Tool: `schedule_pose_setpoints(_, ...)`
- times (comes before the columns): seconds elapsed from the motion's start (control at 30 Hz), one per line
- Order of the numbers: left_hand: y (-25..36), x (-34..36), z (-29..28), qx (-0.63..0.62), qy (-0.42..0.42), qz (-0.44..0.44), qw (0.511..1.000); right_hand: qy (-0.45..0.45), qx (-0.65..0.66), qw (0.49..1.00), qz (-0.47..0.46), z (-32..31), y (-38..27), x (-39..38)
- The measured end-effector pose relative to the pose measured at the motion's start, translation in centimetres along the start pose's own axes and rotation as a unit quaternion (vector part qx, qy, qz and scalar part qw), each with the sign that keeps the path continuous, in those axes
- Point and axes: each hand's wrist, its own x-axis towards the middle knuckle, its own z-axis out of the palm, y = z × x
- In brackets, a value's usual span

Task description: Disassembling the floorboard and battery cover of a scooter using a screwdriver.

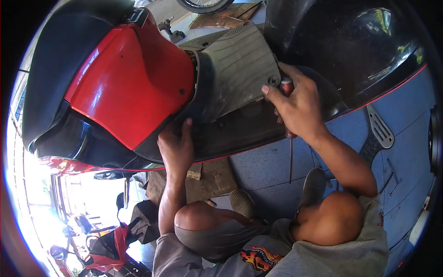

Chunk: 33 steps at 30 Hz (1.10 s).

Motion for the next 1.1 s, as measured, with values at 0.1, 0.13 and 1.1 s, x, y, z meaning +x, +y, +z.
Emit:
schedule_pose_setpoints(0.1,0.2,0.8,0.1,0.054,0.003,0.02,0.998,0.005,-0.022,0.998,0.061,-0.2,-1.5,1.2)
schedule_pose_setpoints(0.13,-0.1,1.0,-0.1,0.111,0.004,0.032,0.993,0.004,-0.019,0.998,0.063,0.1,-1.2,1.6)
schedule_pose_setpoints(1.1,0.0,1.3,1.9,0.225,0.06,0.189,0.954,0.01,0.078,0.997,0.018,1.3,1.5,1.7)
